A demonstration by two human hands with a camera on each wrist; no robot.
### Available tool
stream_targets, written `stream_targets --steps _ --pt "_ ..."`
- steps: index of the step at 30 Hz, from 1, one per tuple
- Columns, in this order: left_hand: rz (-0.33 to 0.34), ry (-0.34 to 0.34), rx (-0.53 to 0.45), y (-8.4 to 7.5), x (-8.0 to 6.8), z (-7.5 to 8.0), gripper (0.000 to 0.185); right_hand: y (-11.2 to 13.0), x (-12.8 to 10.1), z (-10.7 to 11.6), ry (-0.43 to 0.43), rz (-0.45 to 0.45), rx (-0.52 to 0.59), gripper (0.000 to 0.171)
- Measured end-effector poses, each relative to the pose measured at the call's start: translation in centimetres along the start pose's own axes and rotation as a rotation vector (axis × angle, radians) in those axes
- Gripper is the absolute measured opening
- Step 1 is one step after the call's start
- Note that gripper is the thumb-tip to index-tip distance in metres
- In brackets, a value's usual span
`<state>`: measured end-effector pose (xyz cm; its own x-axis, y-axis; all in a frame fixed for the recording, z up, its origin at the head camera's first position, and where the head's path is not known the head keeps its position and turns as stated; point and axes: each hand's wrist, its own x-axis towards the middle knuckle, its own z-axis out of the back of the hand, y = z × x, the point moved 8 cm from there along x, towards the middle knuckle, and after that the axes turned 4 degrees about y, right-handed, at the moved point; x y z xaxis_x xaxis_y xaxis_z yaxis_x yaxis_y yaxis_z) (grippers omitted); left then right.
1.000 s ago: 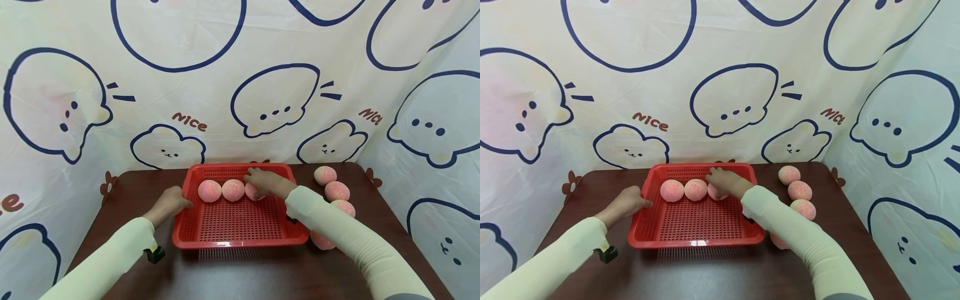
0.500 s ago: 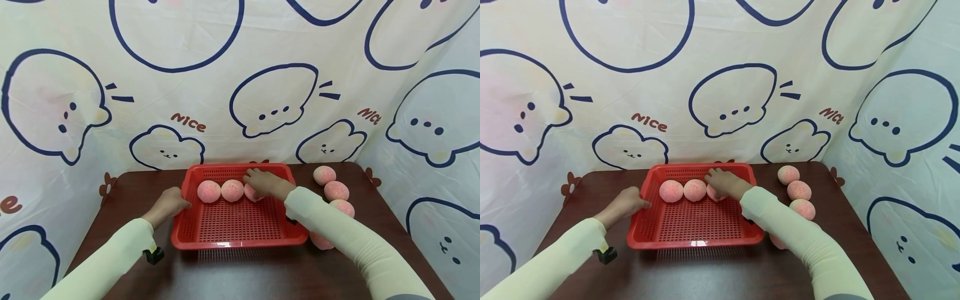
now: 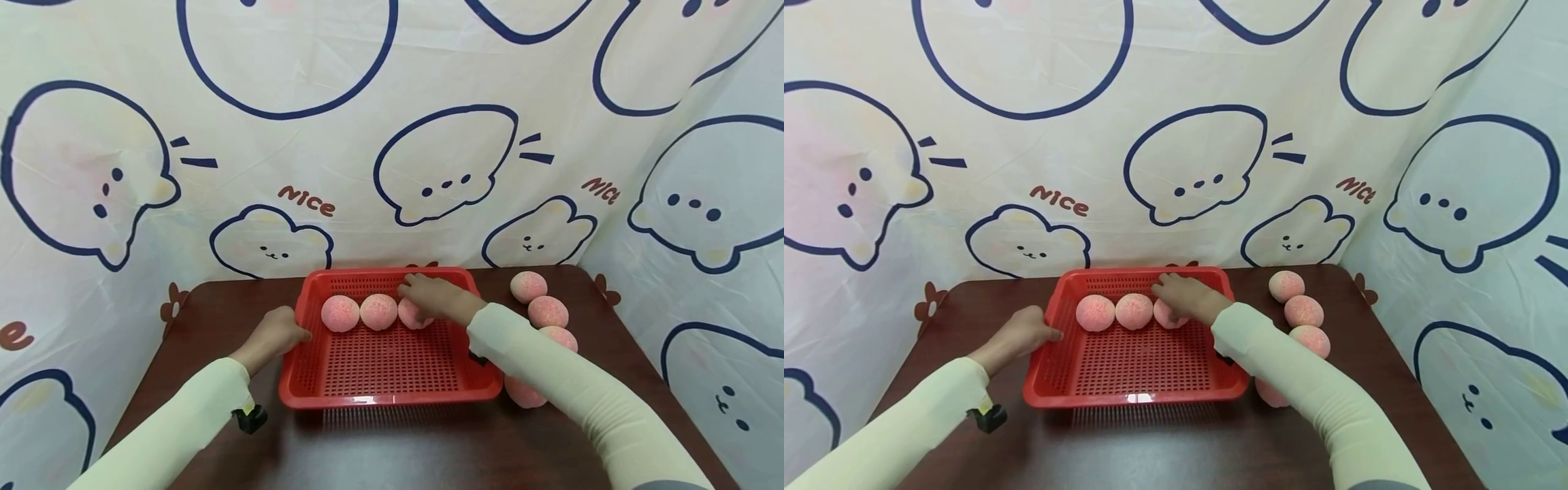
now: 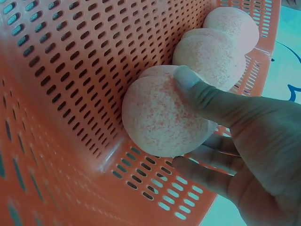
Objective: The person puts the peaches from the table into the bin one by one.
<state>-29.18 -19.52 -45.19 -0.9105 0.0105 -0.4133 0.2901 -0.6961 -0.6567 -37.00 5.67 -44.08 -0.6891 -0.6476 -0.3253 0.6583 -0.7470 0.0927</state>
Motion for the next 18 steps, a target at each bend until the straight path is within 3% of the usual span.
stream_targets --steps 11,18 --pt "0.000 0.001 0.019 -0.1 0.3 -0.1 0.030 -2.0 -1.9 1.6 -0.032 0.052 -0.016 0.038" --pt "-0.005 0.000 0.029 -0.3 0.3 0.0 0.028 -5.0 -4.6 2.1 -0.045 0.032 0.072 0.051"
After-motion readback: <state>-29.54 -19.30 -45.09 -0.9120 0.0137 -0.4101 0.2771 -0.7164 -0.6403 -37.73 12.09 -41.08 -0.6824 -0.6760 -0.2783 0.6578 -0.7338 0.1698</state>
